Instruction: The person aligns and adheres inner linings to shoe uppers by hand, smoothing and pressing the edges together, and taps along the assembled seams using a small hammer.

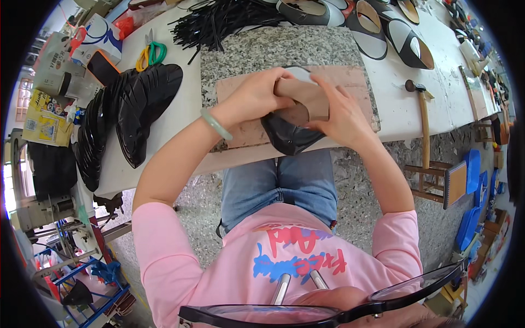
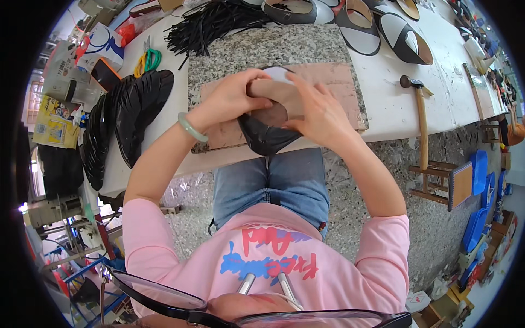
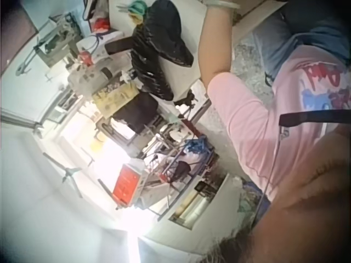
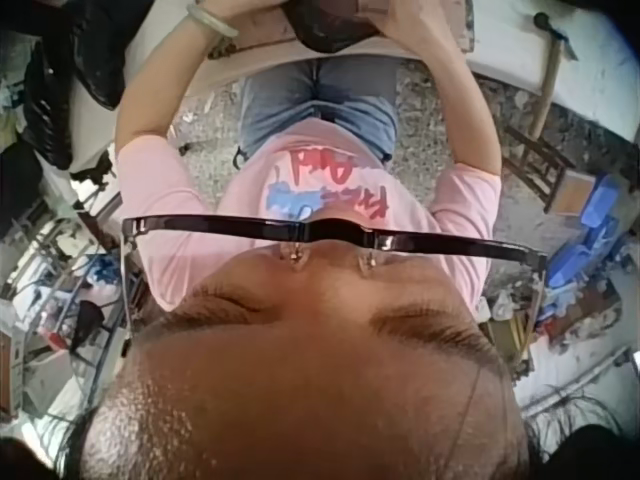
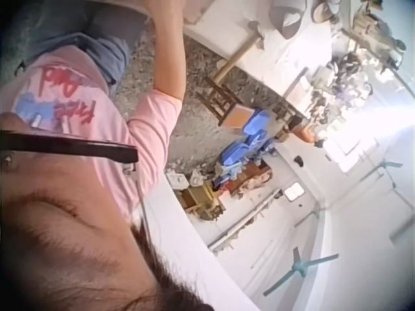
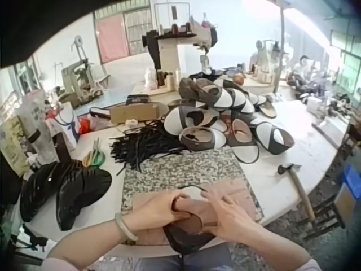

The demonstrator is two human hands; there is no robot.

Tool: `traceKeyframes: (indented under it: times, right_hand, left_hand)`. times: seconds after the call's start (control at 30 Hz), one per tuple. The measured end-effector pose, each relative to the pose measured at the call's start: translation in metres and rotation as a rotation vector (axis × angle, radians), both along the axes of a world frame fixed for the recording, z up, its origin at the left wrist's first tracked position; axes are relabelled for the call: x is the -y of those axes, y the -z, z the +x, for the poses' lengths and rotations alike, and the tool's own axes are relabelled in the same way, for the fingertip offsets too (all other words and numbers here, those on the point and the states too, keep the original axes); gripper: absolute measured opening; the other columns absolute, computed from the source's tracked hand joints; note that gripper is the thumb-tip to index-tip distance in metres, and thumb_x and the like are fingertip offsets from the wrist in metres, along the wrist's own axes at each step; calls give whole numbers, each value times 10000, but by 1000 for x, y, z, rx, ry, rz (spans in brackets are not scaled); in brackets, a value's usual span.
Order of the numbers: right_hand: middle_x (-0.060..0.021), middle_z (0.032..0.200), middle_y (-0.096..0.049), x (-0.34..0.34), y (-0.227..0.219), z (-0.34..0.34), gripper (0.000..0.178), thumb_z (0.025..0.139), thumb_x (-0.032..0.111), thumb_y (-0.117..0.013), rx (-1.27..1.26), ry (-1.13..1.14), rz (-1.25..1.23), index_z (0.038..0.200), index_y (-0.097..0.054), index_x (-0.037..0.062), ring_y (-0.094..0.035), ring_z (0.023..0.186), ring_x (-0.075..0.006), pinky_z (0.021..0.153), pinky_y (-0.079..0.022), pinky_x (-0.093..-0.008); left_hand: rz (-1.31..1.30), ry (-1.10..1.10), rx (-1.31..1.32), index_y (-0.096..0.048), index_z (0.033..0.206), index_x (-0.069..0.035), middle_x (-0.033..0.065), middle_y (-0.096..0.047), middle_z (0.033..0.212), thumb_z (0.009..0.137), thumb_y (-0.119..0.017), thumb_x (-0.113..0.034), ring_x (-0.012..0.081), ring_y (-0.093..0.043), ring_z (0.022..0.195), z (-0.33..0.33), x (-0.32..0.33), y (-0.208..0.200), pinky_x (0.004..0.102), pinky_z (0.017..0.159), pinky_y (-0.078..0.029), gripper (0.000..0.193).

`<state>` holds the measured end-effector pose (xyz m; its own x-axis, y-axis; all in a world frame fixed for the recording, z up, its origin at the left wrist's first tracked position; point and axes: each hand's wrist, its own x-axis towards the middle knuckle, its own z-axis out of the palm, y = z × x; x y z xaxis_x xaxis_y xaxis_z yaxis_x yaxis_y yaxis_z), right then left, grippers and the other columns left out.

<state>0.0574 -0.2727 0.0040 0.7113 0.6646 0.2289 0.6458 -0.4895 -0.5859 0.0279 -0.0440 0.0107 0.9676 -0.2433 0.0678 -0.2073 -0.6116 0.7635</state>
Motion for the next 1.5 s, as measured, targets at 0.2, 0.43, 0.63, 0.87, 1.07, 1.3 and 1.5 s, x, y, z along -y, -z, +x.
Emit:
traceKeyframes:
  times: [0.2, 0.43, 0.63, 0.87, 1.07, 1.3, 1.5]
  right_hand:
    - [-50, 759, -582, 6, 18, -3, 342, 669, 313, -811, -104, 180, -162, 838, -620, 85, -538, 829, -258, 802, -350, -378]
    - [-27, 715, -562, -5, 33, -11, 311, 754, 350, -732, 217, 289, -19, 705, -575, 86, -536, 778, -249, 712, -342, -406]
    - [-35, 741, -572, -7, 35, -13, 295, 793, 354, -696, 295, 333, -76, 730, -570, 95, -542, 807, -256, 717, -343, -408]
    - [-67, 1014, -649, -3, 26, -10, 251, 805, 183, -673, 385, 309, 190, 1025, -630, 69, -573, 1021, -258, 888, -376, -427]
    - [-52, 1344, -536, 36, 27, 4, 383, 852, 113, -586, 332, -406, -116, 1232, -571, 77, -455, 1295, -180, 1072, -305, -457]
    - [43, 1360, -517, 18, 16, 19, 347, 874, 181, -586, 340, -356, -140, 1215, -613, 123, -491, 1202, -159, 1000, -336, -460]
    - [24, 1130, -581, -7, 26, 50, 314, 862, 236, -612, 342, -363, -82, 1169, -649, 185, -504, 1047, -221, 875, -374, -424]
  left_hand:
    - [62, 96, -89, -678, 874, -54, 144, -667, 748, 721, -734, -264, 275, -659, 707, 11, 0, 9, 381, 652, -498, 266]
    - [171, 97, -176, -697, 906, -31, 115, -633, 657, 762, -741, -289, 199, -594, 578, 23, 5, 5, 345, 609, -483, 298]
    - [191, 12, -332, -708, 712, -56, 137, -648, 622, 723, -725, -397, 287, -648, 625, 28, 14, -6, 376, 609, -502, 342]
    - [380, 8, -215, -636, 584, 11, 87, -544, 456, 748, -729, -425, 209, -538, 453, 32, 16, -6, 338, 521, -455, 475]
    - [584, 53, -215, -691, 702, 11, 106, -628, 571, 746, -731, -389, 212, -620, 563, 39, 7, -13, 327, 597, -497, 404]
    - [456, 61, -279, -703, 810, 27, 178, -664, 701, 716, -727, -325, 290, -659, 660, 38, -3, -18, 362, 637, -516, 365]
    - [576, 21, -145, -692, 804, 3, 166, -654, 692, 755, -734, -390, 307, -647, 654, 28, -12, -9, 375, 618, -496, 398]
